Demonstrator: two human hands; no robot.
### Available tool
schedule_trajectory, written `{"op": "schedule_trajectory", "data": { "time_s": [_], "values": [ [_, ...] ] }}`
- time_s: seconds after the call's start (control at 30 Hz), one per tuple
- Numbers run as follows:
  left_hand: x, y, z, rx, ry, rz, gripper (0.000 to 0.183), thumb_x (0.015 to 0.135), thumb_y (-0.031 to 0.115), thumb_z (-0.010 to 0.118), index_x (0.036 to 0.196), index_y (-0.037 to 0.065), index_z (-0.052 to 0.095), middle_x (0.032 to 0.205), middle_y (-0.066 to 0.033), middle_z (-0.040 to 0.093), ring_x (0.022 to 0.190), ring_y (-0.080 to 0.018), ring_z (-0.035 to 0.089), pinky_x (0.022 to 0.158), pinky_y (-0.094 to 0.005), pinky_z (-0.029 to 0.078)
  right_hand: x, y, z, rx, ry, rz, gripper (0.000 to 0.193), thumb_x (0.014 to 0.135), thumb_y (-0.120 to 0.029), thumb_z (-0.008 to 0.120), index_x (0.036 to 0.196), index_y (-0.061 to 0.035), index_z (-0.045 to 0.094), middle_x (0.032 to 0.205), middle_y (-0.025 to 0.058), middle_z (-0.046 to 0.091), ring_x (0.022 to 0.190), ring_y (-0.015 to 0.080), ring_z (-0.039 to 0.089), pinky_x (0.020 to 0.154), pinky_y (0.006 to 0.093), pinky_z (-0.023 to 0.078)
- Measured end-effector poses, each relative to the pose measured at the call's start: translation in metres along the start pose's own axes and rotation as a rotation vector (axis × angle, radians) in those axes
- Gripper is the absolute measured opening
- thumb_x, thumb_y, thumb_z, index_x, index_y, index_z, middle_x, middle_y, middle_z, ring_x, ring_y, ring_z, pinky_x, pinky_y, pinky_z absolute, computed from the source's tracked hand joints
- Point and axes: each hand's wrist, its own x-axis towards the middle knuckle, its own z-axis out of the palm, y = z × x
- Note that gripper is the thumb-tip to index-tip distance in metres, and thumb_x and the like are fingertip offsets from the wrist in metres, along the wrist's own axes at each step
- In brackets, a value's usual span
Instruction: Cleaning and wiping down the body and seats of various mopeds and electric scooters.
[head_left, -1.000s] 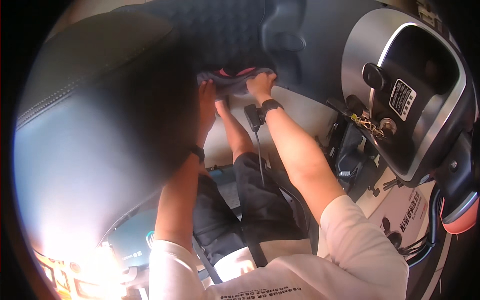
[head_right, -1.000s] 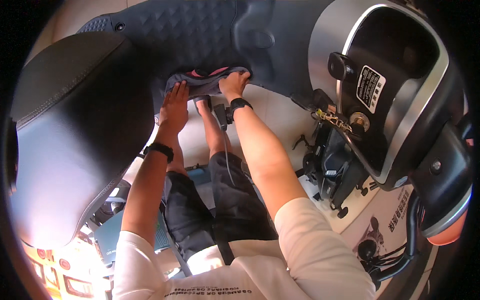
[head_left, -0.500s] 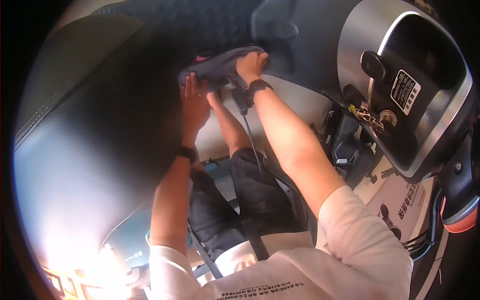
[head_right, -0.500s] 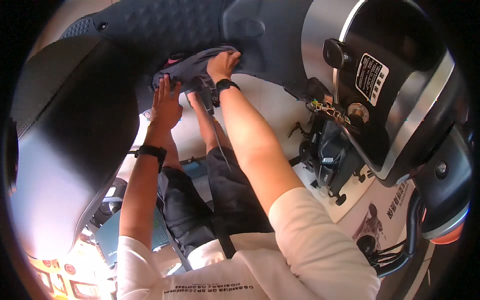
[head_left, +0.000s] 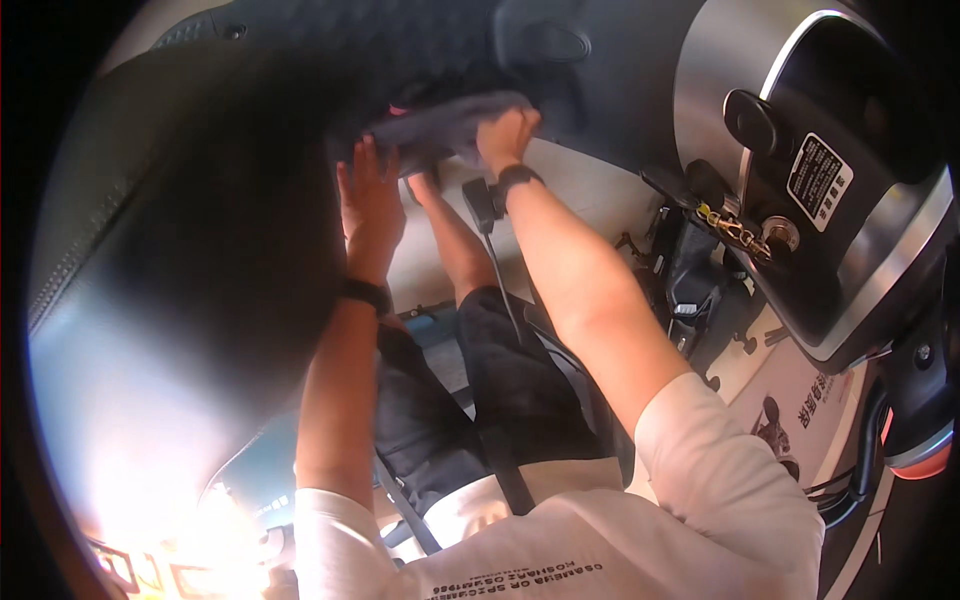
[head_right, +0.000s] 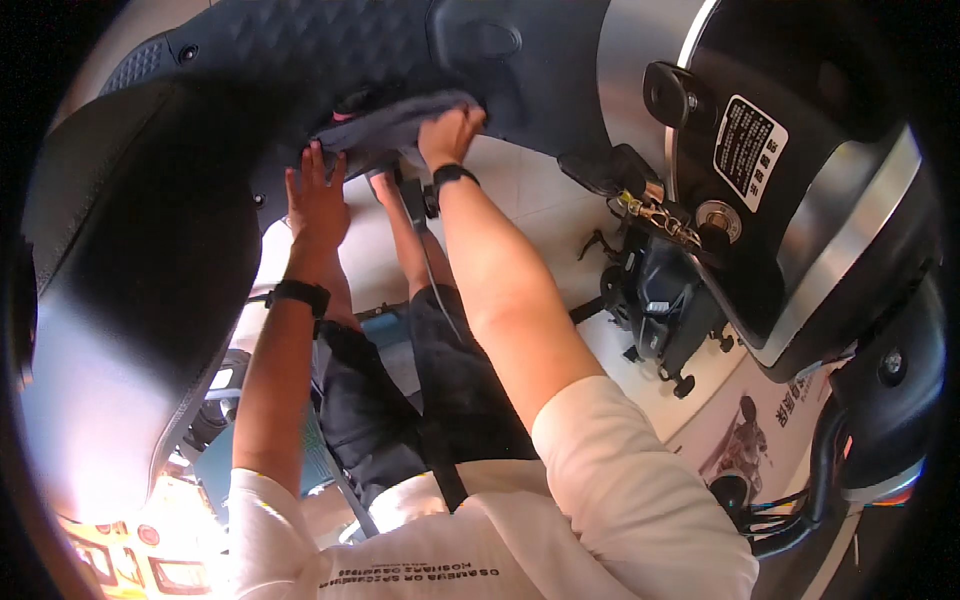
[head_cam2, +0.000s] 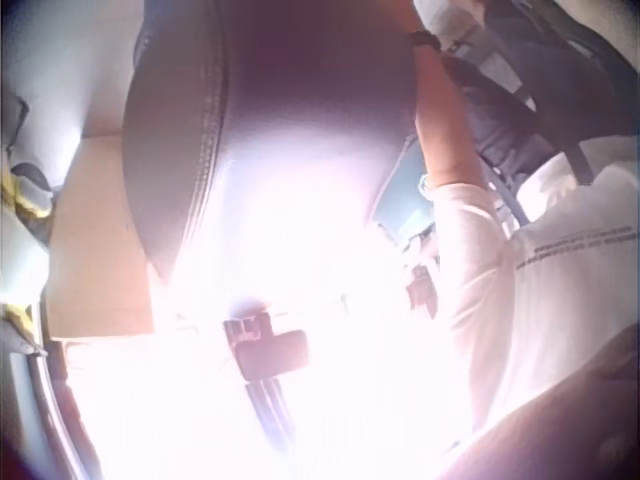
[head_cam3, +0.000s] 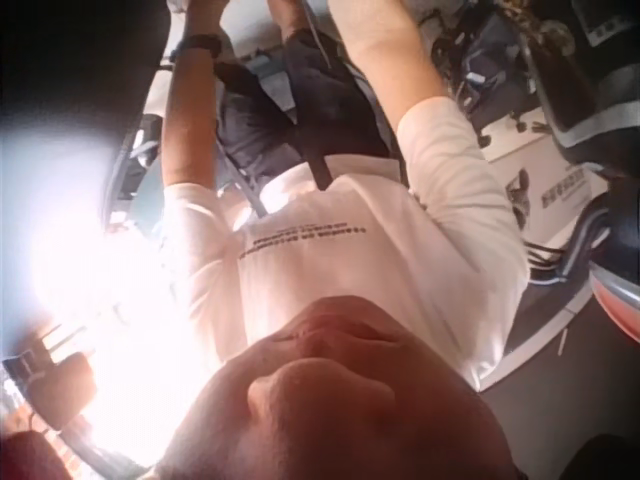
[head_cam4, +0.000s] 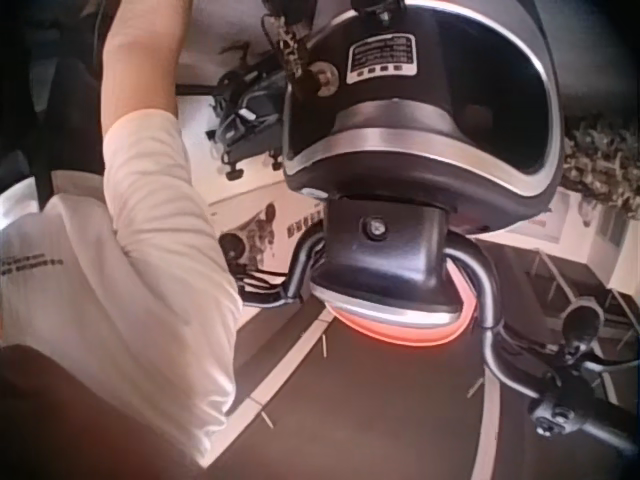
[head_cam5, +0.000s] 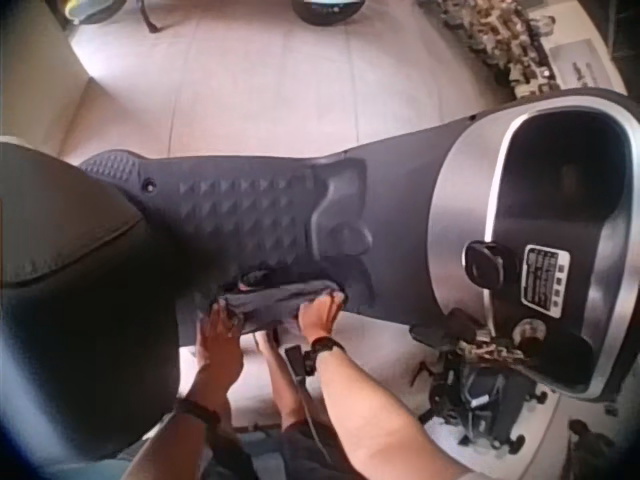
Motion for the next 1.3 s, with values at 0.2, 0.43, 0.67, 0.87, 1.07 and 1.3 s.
{"op": "schedule_trajectory", "data": {
  "time_s": [0.2,0.43,0.67,0.87,1.07,1.3],
  "values": [
    [-0.005,0.003,0.005,-0.14,-0.032,0.051,0.071,0.083,0.021,0.061,0.148,0.011,0.035,0.16,-0.0169,0.015,0.148,-0.0276,0.016,0.116,-0.0501,0.019,0.002,0.005,-0.016,-0.151,-0.24,-0.004,0.041,0.077,-0.006,0.06,0.11,0.017,0.054,0.113,0.0315,0.048,0.105,0.0449,0.053,0.101,0.0452,0.04],
    [-0.004,-0.007,0.009,-0.087,0.004,0.086,0.072,0.082,0.017,0.061,0.149,0.015,0.035,0.161,-0.0107,0.016,0.148,-0.021,0.018,0.115,-0.0501,0.022,0.014,-0.031,-0.02,-0.167,-0.147,-0.047,0.037,0.077,-0.016,0.065,0.105,0.009,0.064,0.125,0.0245,0.045,0.121,0.0396,0.045,0.103,0.0435,0.04],
    [0.004,-0.006,-0.007,-0.35,-0.001,-0.085,0.07,0.084,0.015,0.059,0.149,0.011,0.033,0.16,-0.0127,0.018,0.147,-0.0244,0.021,0.117,-0.0515,0.021,0.015,-0.025,-0.043,-0.388,-0.346,0.148,0.044,0.079,-0.027,0.066,0.108,0.0048,0.066,0.128,0.0174,0.049,0.123,0.0338,0.048,0.103,0.0411,0.04],
    [0.021,-0.019,-0.013,-0.515,0.251,-0.2,0.072,0.082,0.015,0.06,0.147,0.003,0.032,0.158,-0.0192,0.017,0.147,-0.0318,0.021,0.116,-0.0518,0.022,0.028,-0.058,-0.038,-0.21,-0.268,-0.01,0.053,0.081,-0.025,0.063,0.115,0.015,0.055,0.126,0.0254,0.047,0.121,0.039,0.049,0.103,0.0424,0.043],
    [0.015,-0.013,0.007,-0.329,0.208,-0.061,0.064,0.083,0.015,0.054,0.141,-0.002,0.037,0.155,-0.023,0.023,0.143,-0.0346,0.028,0.114,-0.0494,0.027,0.021,-0.056,-0.04,-0.171,-0.444,0.123,0.05,0.076,-0.022,0.065,0.114,0.0099,0.061,0.134,0.0288,0.044,0.12,0.0408,0.052,0.105,0.0393,0.042],
    [-0.013,0.036,0.019,-0.381,0.017,0.204,0.063,0.082,0.012,0.056,0.141,-0.003,0.037,0.153,-0.0229,0.028,0.143,-0.0337,0.028,0.115,-0.0459,0.027,0.03,-0.024,-0.035,-0.192,-0.425,0.153,0.054,0.076,-0.026,0.066,0.113,0.0129,0.06,0.134,0.0343,0.041,0.12,0.0435,0.05,0.106,0.0402,0.04]
  ]
}}
